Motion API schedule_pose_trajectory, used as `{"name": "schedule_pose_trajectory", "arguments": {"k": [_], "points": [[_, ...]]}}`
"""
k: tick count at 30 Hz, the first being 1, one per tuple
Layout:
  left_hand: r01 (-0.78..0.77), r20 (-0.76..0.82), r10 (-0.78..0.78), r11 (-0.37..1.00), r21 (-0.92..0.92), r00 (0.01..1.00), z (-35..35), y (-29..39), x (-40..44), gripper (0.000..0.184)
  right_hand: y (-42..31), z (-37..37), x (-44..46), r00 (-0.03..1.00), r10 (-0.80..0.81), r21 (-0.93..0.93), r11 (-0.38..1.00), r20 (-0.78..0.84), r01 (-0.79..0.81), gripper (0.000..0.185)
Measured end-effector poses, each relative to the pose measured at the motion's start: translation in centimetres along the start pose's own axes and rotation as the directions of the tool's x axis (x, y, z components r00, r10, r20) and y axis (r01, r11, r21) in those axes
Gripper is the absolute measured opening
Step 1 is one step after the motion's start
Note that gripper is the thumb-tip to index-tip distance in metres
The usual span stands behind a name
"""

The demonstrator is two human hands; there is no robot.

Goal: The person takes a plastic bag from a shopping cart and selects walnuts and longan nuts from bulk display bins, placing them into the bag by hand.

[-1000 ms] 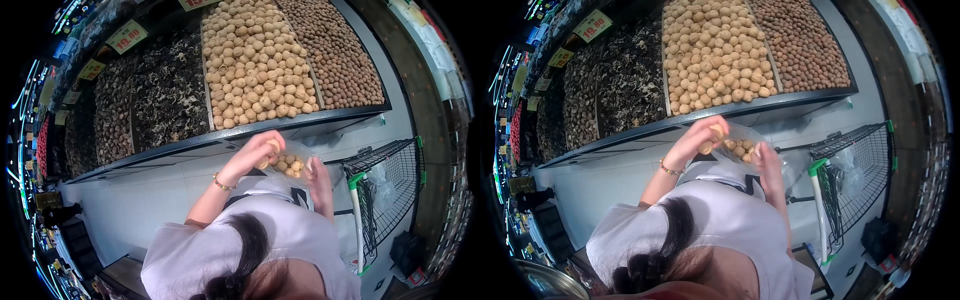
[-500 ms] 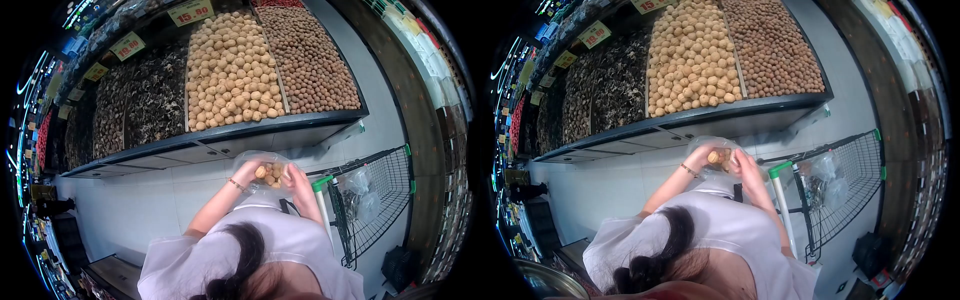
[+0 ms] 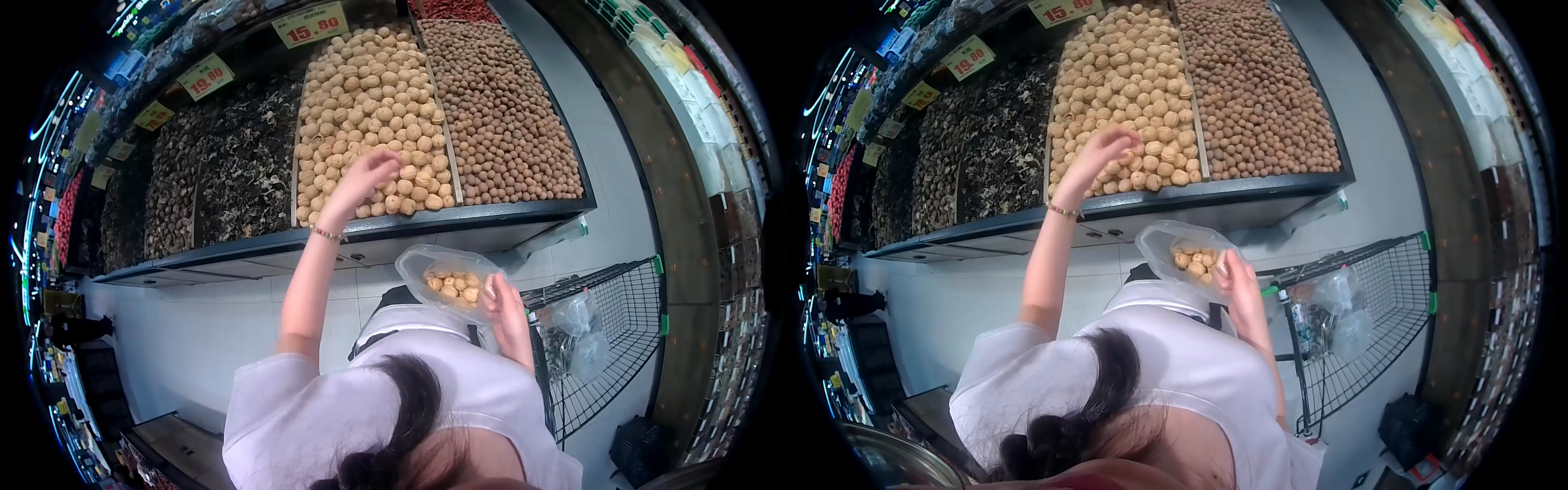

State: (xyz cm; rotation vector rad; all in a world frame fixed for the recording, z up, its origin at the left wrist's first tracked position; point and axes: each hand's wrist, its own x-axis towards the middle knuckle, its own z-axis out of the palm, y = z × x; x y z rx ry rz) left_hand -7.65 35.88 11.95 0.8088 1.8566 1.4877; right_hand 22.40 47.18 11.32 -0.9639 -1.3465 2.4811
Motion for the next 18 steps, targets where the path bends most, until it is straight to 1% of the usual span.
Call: {"name": "schedule_pose_trajectory", "arguments": {"k": [1, 2, 3, 4, 5, 6, 7, 10, 11, 14, 15, 18], "points": [[0.002, -0.194, 0.045, 0.972, 0.236, 0.980, -1.4, -1.1, 2.9, 0.027, -0.3, 0.0, 0.2, 0.999, 0.006, -0.007, 1.000, -0.051, -0.006, 0.031], [0.050, -0.264, 0.067, 0.909, 0.414, 0.962, -3.1, -2.3, 6.0, 0.035, -0.4, -0.1, 0.5, 0.999, 0.006, -0.008, 1.000, -0.047, -0.007, 0.031], [0.065, -0.280, 0.145, 0.778, 0.624, 0.949, -4.6, -4.2, 8.5, 0.050, -0.4, -0.2, 0.9, 0.999, 0.005, -0.009, 1.000, -0.042, -0.005, 0.031], [0.095, -0.295, 0.171, 0.700, 0.707, 0.940, -5.1, -5.7, 10.8, 0.054, -0.6, -0.1, 1.5, 0.999, 0.000, -0.009, 1.000, -0.035, -0.001, 0.030], [0.129, -0.308, 0.195, 0.613, 0.780, 0.931, -5.4, -7.1, 12.8, 0.057, -0.9, 0.1, 1.7, 0.998, -0.002, -0.015, 1.000, -0.060, 0.002, 0.030], [0.163, -0.316, 0.222, 0.517, 0.840, 0.922, -5.2, -7.1, 13.8, 0.061, -1.4, 0.6, 1.8, 0.996, -0.007, -0.022, 1.000, -0.086, 0.005, 0.030], [0.197, -0.318, 0.129, 0.557, 0.807, 0.939, -5.0, -7.2, 14.6, 0.068, -1.7, 0.8, 2.1, 0.994, -0.014, -0.028, 1.000, -0.113, 0.011, 0.030], [0.255, -0.310, 0.068, 0.420, 0.871, 0.948, -5.2, -8.6, 16.5, 0.068, -2.2, 0.4, 3.0, 0.997, -0.020, -0.027, 0.999, -0.070, 0.018, 0.030], [0.249, -0.338, 0.122, 0.461, 0.852, 0.933, -5.4, -9.4, 17.0, 0.061, -2.3, 0.5, 3.4, 0.996, -0.009, -0.031, 1.000, -0.087, 0.006, 0.031], [0.169, -0.312, 0.211, 0.507, 0.845, 0.927, -6.9, -11.1, 17.8, 0.052, -1.6, -0.2, 4.6, 1.000, 0.004, 0.018, 1.000, 0.006, -0.004, 0.028], [0.108, -0.298, 0.309, 0.508, 0.855, 0.903, -6.9, -11.1, 17.5, 0.045, -1.5, -0.2, 5.0, 1.000, 0.017, 0.011, 1.000, 0.016, -0.017, 0.029], [0.144, -0.370, 0.288, 0.585, 0.798, 0.883, -6.9, -10.6, 17.6, 0.046, -1.5, 0.2, 6.1, 0.999, 0.041, -0.003, 0.999, 0.028, -0.041, 0.030]]}}
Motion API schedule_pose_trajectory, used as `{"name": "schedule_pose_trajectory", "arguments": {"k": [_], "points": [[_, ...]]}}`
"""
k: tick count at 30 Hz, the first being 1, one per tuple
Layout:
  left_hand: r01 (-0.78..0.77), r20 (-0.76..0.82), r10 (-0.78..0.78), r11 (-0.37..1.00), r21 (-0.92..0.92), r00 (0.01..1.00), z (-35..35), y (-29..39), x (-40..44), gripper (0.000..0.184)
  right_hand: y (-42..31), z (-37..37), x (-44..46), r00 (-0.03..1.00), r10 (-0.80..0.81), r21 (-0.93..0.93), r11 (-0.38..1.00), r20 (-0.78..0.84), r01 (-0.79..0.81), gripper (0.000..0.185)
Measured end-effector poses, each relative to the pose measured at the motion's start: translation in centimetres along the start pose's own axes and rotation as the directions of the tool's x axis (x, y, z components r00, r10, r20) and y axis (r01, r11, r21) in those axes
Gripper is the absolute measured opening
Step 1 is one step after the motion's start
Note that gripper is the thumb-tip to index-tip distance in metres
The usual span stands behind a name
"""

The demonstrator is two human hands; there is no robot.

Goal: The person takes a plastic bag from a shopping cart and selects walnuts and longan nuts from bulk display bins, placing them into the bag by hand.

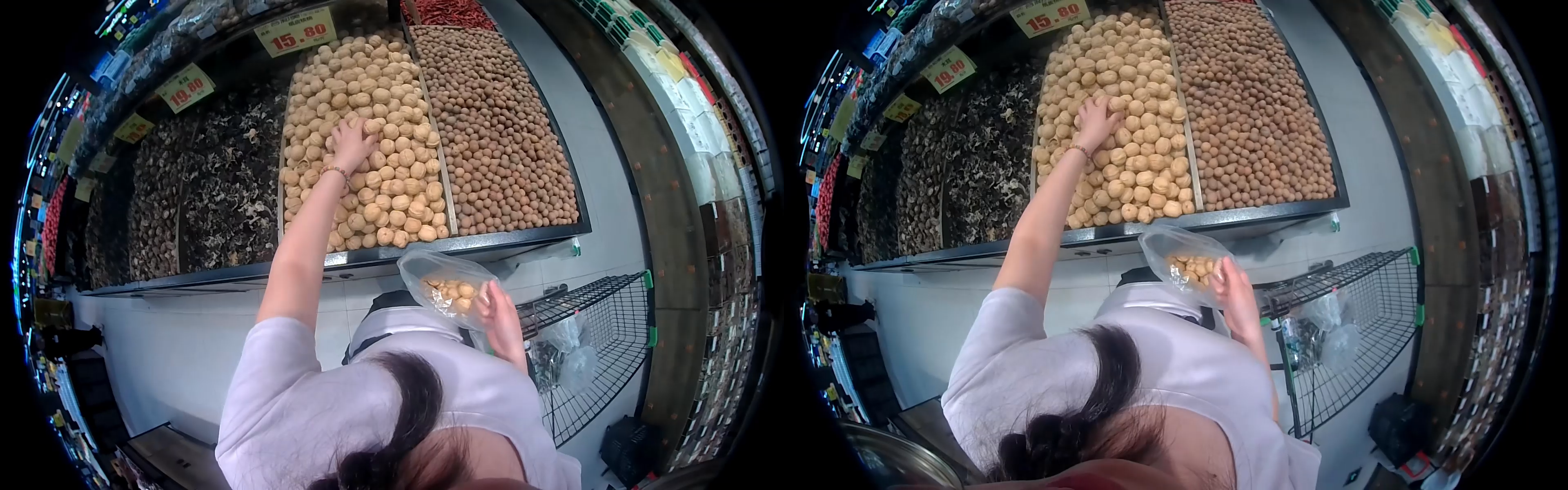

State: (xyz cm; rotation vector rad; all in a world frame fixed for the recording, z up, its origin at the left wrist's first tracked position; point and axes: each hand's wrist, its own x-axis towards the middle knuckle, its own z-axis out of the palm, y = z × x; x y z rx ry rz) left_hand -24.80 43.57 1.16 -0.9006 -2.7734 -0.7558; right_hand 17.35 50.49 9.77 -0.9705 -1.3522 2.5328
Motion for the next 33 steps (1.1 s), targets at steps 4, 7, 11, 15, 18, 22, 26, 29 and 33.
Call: {"name": "schedule_pose_trajectory", "arguments": {"k": [4, 7, 11, 15, 18, 22, 26, 29, 33], "points": [[-0.001, -0.070, -0.010, 0.988, -0.156, 0.998, -0.8, 0.1, 0.6, 0.049, -0.6, 0.4, 1.3, 1.000, 0.011, -0.027, 1.000, -0.016, -0.012, 0.030], [0.013, -0.138, -0.069, 0.927, -0.374, 0.988, -2.5, 0.4, 1.2, 0.053, -1.0, 0.5, 2.2, 0.999, 0.018, -0.035, 0.999, -0.029, -0.019, 0.031], [0.342, 0.294, -0.187, 0.330, -0.880, 0.937, -8.5, 3.1, -0.8, 0.058, -1.1, 0.8, 3.0, 1.000, 0.011, -0.011, 1.000, -0.018, -0.011, 0.031], [0.554, 0.549, 0.140, 0.007, -0.833, 0.824, -11.4, 5.6, -7.3, 0.039, -0.9, 0.5, 3.9, 1.000, 0.022, 0.002, 1.000, -0.008, -0.022, 0.032], [0.651, 0.676, 0.408, 0.223, -0.726, 0.614, -10.5, 7.5, -12.1, 0.039, -0.3, -0.2, 4.4, 1.000, 0.012, 0.043, 0.999, 0.012, -0.012, 0.033], [0.421, 0.670, 0.588, 0.521, -0.742, 0.454, -7.9, 12.3, -16.1, 0.044, 0.0, -1.0, 4.2, 1.000, 0.024, 0.063, 0.998, 0.015, -0.025, 0.034], [0.002, 0.776, 0.482, 0.849, -0.528, 0.407, -6.2, 14.7, -17.2, 0.039, -0.4, -0.8, 3.4, 1.000, 0.029, 0.085, 0.996, 0.012, -0.030, 0.032], [-0.063, 0.747, 0.486, 0.854, -0.517, 0.453, -4.4, 15.8, -18.7, 0.039, -0.3, -1.1, 3.0, 1.000, -0.011, 0.112, 0.994, -0.009, 0.012, 0.027], [0.189, 0.685, 0.515, 0.711, -0.677, 0.516, -1.0, 14.8, -20.0, 0.044, -0.5, -1.9, 2.6, 1.000, -0.017, 0.148, 0.989, -0.020, 0.020, 0.024]]}}
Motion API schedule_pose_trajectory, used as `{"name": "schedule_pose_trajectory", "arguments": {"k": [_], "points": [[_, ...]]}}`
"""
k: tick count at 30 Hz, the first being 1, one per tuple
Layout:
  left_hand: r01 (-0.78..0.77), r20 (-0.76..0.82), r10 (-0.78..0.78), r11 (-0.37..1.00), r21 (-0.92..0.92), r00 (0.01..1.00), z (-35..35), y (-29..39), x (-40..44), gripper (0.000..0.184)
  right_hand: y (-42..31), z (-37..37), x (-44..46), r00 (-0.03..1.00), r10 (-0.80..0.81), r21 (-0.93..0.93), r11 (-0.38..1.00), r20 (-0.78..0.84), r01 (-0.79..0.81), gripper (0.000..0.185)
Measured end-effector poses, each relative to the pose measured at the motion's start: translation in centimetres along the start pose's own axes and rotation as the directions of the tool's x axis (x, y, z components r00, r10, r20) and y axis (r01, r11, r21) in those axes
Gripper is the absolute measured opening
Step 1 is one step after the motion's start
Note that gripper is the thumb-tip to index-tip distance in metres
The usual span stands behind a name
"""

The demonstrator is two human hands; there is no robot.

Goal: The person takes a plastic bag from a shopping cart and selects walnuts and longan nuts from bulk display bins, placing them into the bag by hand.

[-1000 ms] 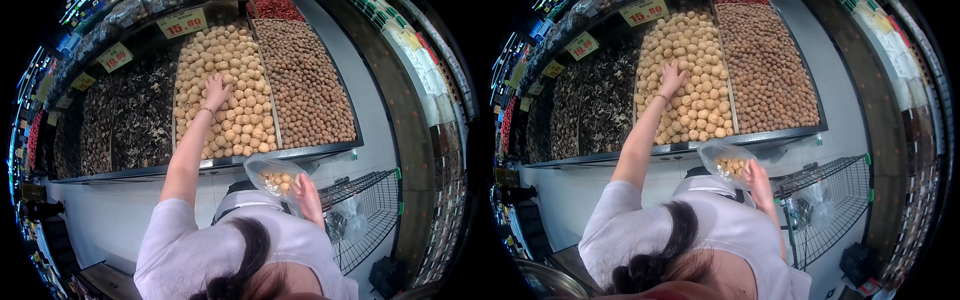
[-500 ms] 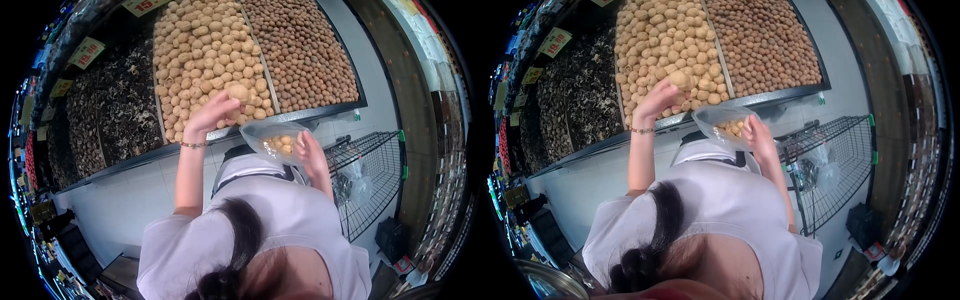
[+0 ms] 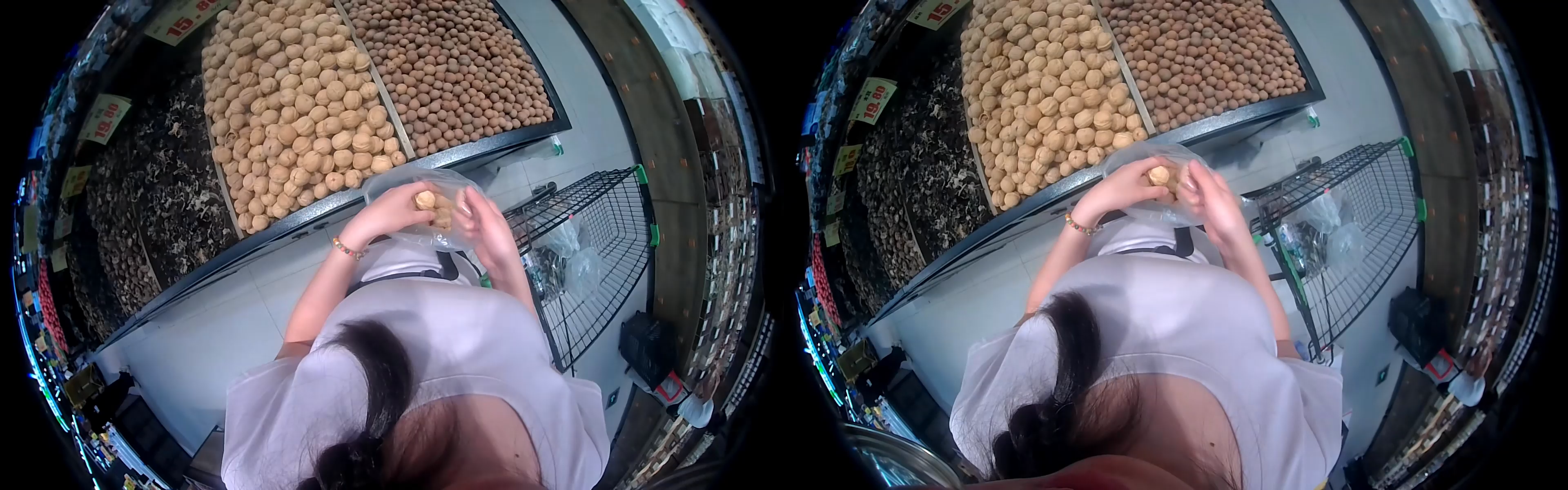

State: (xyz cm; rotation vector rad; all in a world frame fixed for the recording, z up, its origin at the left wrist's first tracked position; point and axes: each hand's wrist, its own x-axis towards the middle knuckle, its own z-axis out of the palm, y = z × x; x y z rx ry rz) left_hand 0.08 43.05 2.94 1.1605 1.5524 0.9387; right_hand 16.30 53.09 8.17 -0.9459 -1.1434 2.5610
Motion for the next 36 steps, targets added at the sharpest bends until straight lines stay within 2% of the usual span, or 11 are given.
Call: {"name": "schedule_pose_trajectory", "arguments": {"k": [4, 7, 10, 13, 14, 19, 20, 23, 26, 29, 36], "points": [[0.132, 0.244, -0.036, 0.912, -0.388, 0.969, 0.5, 1.7, -0.2, 0.053, -0.1, -0.1, -0.3, 0.999, 0.007, 0.056, 0.998, -0.043, -0.005, 0.021], [0.253, 0.111, -0.271, 0.955, 0.153, 0.956, 0.7, 4.5, -0.2, 0.050, 0.0, -0.6, -0.3, 1.000, 0.009, 0.061, 0.998, -0.007, -0.009, 0.021], [0.118, 0.139, -0.168, 0.943, 0.311, 0.976, 0.4, 2.8, 0.1, 0.056, -1.0, -0.7, -0.8, 0.998, -0.030, 0.040, 0.999, 0.057, 0.027, 0.024], [-0.045, 0.139, 0.047, 0.999, -0.019, 0.989, -0.6, 1.4, -0.6, 0.062, -1.8, -0.4, -1.2, 1.000, -0.027, 0.092, 0.995, 0.010, 0.026, 0.024], [0.042, 0.202, -0.025, 0.996, -0.079, 0.979, -0.8, 1.1, -0.9, 0.067, -1.8, -0.8, -1.2, 0.997, -0.008, 0.149, 0.989, 0.082, -0.005, 0.023], [-0.051, 0.230, 0.044, 0.998, 0.023, 0.972, -4.8, 4.2, -2.4, 0.064, -2.2, -0.6, -1.3, 0.999, -0.027, 0.209, 0.978, -0.017, 0.030, 0.026], [-0.009, 0.274, 0.055, 0.986, -0.167, 0.960, -7.3, 4.4, -2.3, 0.058, -1.8, -1.5, -1.2, 0.999, -0.042, 0.221, 0.974, -0.003, 0.042, 0.024], [-0.066, -0.285, 0.057, 0.997, -0.025, 0.957, -15.6, 7.8, -1.7, 0.040, -2.3, -1.1, -1.4, 0.997, -0.064, 0.198, 0.978, -0.035, 0.070, 0.023], [0.204, -0.757, 0.150, 0.913, 0.352, 0.636, -24.2, 4.3, 2.3, 0.049, -1.9, -1.8, -1.1, 0.999, -0.052, 0.191, 0.980, 0.015, 0.048, 0.023], [0.462, -0.809, 0.225, 0.724, 0.512, 0.544, -28.3, 2.4, 5.7, 0.062, -1.9, -1.6, -0.9, 0.999, -0.029, 0.184, 0.982, -0.019, 0.032, 0.023], [0.641, -0.828, 0.026, 0.619, 0.453, 0.560, -28.8, -2.1, 10.1, 0.058, -1.5, -1.3, -0.5, 0.992, -0.064, 0.147, 0.986, -0.108, 0.080, 0.026]]}}
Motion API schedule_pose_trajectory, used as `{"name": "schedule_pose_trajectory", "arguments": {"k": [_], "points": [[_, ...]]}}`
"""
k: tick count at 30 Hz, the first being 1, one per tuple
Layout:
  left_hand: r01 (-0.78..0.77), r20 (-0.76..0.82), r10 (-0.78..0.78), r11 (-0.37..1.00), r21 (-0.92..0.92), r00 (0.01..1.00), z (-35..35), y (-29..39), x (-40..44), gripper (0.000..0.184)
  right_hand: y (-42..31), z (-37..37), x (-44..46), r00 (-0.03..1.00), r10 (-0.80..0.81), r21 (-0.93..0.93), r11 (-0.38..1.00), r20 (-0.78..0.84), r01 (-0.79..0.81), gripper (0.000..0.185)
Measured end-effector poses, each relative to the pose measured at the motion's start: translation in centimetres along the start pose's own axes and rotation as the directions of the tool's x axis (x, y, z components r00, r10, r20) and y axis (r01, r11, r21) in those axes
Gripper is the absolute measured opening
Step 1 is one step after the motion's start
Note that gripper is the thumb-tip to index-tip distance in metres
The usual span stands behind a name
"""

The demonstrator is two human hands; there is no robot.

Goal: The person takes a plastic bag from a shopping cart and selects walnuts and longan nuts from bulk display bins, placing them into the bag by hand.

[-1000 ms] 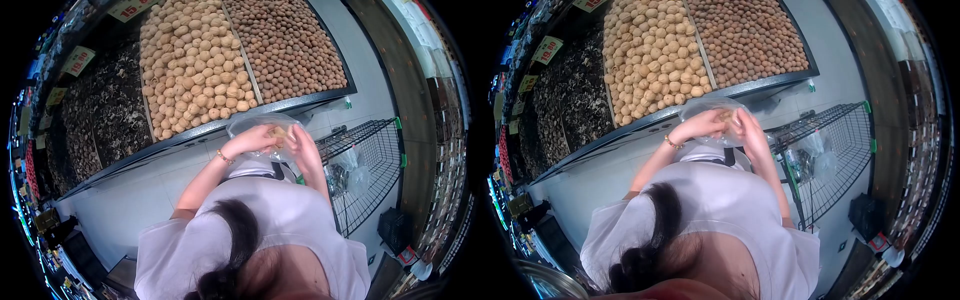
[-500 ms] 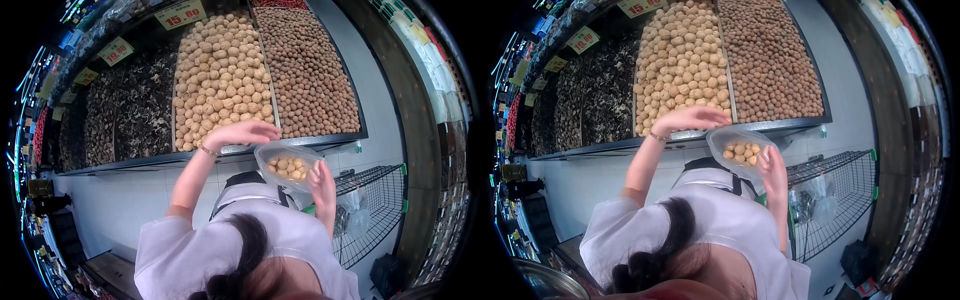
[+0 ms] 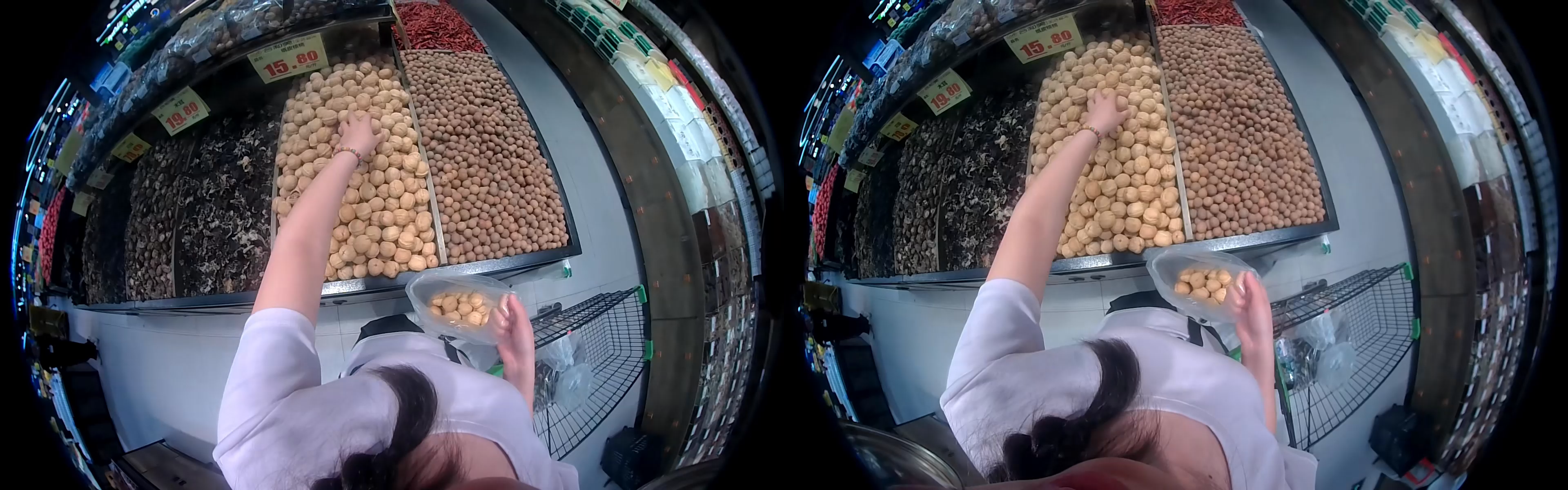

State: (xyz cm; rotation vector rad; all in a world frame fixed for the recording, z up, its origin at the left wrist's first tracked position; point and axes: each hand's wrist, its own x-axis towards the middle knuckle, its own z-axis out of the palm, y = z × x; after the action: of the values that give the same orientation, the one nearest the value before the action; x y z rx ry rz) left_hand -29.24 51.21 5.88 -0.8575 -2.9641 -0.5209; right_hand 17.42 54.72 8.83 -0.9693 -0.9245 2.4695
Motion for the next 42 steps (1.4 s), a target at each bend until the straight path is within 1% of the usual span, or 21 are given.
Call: {"name": "schedule_pose_trajectory", "arguments": {"k": [2, 4, 5, 10, 14, 17, 18, 19, 20, 21, 22, 25, 26, 29, 30, 33, 34, 37, 38, 39, 42], "points": [[-0.012, -0.063, 0.010, 1.000, -0.020, 0.998, 0.8, -0.2, -0.4, 0.052, 0.4, -0.2, 0.0, 1.000, 0.006, -0.033, 0.999, -0.013, -0.007, 0.029], [-0.035, -0.121, 0.034, 0.999, -0.005, 0.992, 0.9, -0.2, -0.9, 0.046, 0.3, -0.3, -0.2, 0.998, 0.023, -0.016, 1.000, 0.052, -0.022, 0.028], [-0.026, -0.129, 0.023, 0.999, -0.018, 0.991, 1.0, -0.2, -0.7, 0.047, 0.3, -0.3, -0.2, 0.996, 0.033, -0.007, 0.999, 0.087, -0.032, 0.028], [0.011, -0.140, -0.023, 0.996, -0.090, 0.990, 1.1, 0.0, -0.8, 0.050, 0.4, 0.1, -0.1, 0.994, 0.055, -0.039, 0.998, 0.093, -0.051, 0.030], [-0.077, -0.303, -0.008, 0.961, -0.265, 0.953, 0.6, -1.5, 0.0, 0.053, 0.5, 0.9, -0.3, 0.998, 0.067, -0.087, 0.994, 0.000, -0.066, 0.028], [0.022, -0.228, -0.171, 0.842, -0.538, 0.958, -1.2, -2.1, 0.3, 0.052, 0.9, 0.8, 0.1, 0.998, 0.065, -0.059, 0.996, -0.006, -0.065, 0.026], [0.024, -0.211, -0.265, 0.673, -0.739, 0.941, -1.4, -2.5, 0.7, 0.054, 0.8, 0.9, 0.1, 0.998, 0.064, -0.049, 0.997, 0.007, -0.063, 0.026], [0.052, -0.066, -0.310, 0.358, -0.932, 0.949, -1.3, -3.1, 0.5, 0.054, 0.9, 0.8, 0.3, 0.998, 0.053, -0.040, 0.998, 0.019, -0.053, 0.026], [0.083, 0.081, -0.299, -0.005, -0.997, 0.951, -1.2, -3.7, 0.3, 0.055, 1.0, 0.6, 0.5, 0.999, 0.043, -0.031, 0.999, 0.033, -0.042, 0.027], [0.113, 0.210, -0.237, -0.367, -0.923, 0.949, -2.0, -3.8, -0.6, 0.055, 1.1, 0.6, 0.7, 0.998, 0.033, -0.023, 0.999, 0.047, -0.032, 0.027], [0.151, 0.273, -0.169, -0.518, -0.842, 0.947, -2.6, -4.2, -1.7, 0.054, 1.0, 0.7, 0.8, 0.996, 0.053, 0.008, 0.999, 0.074, -0.054, 0.028], [0.075, 0.251, -0.133, -0.735, -0.674, 0.959, -2.7, -4.5, -5.2, 0.050, 1.2, 1.0, 1.0, 0.993, 0.057, 0.055, 0.996, 0.104, -0.063, 0.028], [0.058, 0.266, -0.152, -0.763, -0.644, 0.952, -2.9, -4.1, -6.3, 0.048, 1.3, 0.9, 1.1, 0.991, 0.058, 0.071, 0.995, 0.124, -0.068, 0.028], [0.120, 0.162, 0.054, -0.896, -0.428, 0.985, 0.7, -7.6, -6.3, 0.050, 1.5, 0.8, 1.0, 0.987, 0.052, 0.109, 0.992, 0.151, -0.069, 0.028], [0.083, 0.238, -0.014, -0.916, -0.392, 0.971, -0.1, -6.8, -6.9, 0.055, 1.5, 0.9, 0.9, 0.989, 0.048, 0.112, 0.992, 0.142, -0.064, 0.028], [0.026, 0.175, -0.018, -0.969, -0.246, 0.984, -0.2, -6.8, -7.6, 0.063, 1.7, 0.9, 1.0, 0.990, 0.052, 0.105, 0.992, 0.132, -0.066, 0.029], [0.064, 0.159, 0.035, -0.982, -0.178, 0.987, -0.5, -6.6, -7.8, 0.069, 1.8, 0.9, 1.1, 0.990, 0.056, 0.099, 0.993, 0.130, -0.069, 0.029], [0.020, 0.182, 0.007, -0.997, -0.072, 0.983, -1.3, -5.6, -8.6, 0.071, 1.9, 1.6, 0.9, 0.996, 0.068, 0.117, 0.990, 0.061, -0.075, 0.029], [-0.003, 0.188, -0.015, -0.998, -0.061, 0.982, -1.4, -5.1, -9.0, 0.070, 1.9, 1.6, 0.9, 0.994, 0.076, 0.128, 0.988, 0.080, -0.086, 0.029], [0.022, 0.198, 0.026, -1.000, 0.022, 0.980, -1.4, -5.1, -9.2, 0.069, 1.9, 1.5, 0.9, 0.992, 0.085, 0.138, 0.986, 0.095, -0.098, 0.029], [0.186, 0.134, 0.170, -0.976, -0.112, 0.976, -3.2, -2.7, -12.5, 0.065, 1.8, 1.8, 0.8, 0.991, 0.080, 0.126, 0.988, 0.111, -0.094, 0.029]]}}
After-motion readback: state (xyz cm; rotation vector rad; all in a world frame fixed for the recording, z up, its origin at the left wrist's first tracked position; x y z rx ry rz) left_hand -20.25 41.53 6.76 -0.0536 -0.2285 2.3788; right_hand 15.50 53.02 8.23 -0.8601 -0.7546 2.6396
